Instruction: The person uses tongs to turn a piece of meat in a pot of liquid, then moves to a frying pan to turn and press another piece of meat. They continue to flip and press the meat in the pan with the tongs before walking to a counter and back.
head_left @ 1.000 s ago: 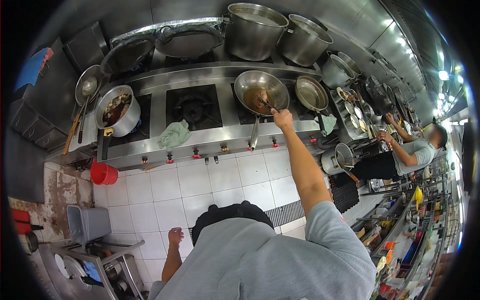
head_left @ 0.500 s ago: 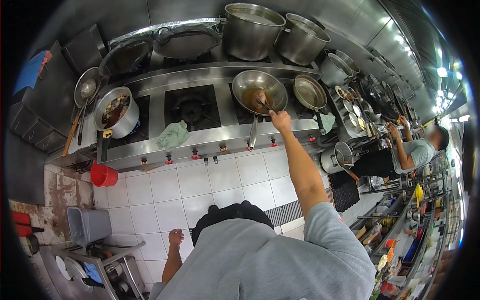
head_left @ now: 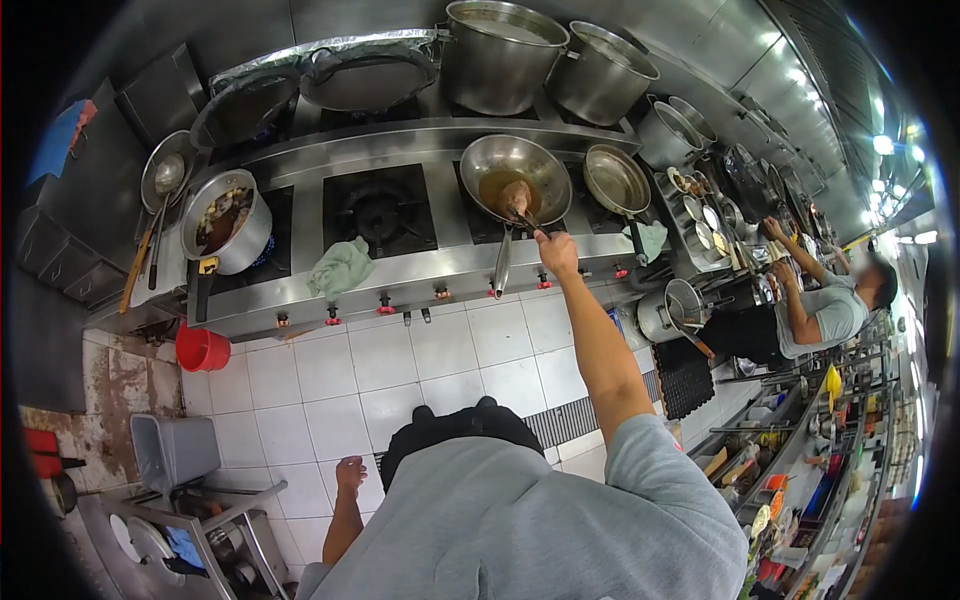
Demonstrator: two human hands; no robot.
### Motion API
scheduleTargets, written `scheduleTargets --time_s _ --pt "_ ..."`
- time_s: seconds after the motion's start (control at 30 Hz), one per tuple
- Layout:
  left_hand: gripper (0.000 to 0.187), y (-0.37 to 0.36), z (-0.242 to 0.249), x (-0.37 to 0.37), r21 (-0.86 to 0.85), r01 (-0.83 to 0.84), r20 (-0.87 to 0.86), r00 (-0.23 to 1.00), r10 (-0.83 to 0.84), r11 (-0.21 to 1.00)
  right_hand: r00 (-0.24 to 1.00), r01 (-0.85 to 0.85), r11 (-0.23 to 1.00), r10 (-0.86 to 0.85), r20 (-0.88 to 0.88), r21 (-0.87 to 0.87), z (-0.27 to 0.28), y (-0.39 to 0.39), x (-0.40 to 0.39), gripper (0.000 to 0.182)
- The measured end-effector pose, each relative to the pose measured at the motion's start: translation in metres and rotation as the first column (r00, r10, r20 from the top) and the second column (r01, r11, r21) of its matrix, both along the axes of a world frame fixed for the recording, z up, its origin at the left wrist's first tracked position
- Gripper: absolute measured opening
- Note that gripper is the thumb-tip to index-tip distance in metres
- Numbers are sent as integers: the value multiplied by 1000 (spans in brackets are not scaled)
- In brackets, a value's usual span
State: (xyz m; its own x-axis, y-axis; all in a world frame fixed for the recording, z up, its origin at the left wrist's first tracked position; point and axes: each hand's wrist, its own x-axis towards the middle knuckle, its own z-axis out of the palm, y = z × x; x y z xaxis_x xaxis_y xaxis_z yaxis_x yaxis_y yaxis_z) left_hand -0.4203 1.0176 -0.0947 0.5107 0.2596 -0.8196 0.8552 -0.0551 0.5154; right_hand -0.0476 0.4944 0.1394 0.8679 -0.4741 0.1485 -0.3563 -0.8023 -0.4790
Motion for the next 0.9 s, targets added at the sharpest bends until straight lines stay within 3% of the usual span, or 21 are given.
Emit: scheduleTargets --time_s 0.5,0.8,0.9 --pt "26 2 -7 9 -15 -5 -1 1000 5 1000 992 34 997 -25 -125 72 29 11 -7 53" --pt "25 4 -6 12 -15 -17 9 1000 18 1000 999 10 999 -8 -32 40 12 3 -1 50" --pt "25 4 -5 15 9 -8 3 1000 8 1000 995 18 998 -11 -95 65 24 8 -6 48"
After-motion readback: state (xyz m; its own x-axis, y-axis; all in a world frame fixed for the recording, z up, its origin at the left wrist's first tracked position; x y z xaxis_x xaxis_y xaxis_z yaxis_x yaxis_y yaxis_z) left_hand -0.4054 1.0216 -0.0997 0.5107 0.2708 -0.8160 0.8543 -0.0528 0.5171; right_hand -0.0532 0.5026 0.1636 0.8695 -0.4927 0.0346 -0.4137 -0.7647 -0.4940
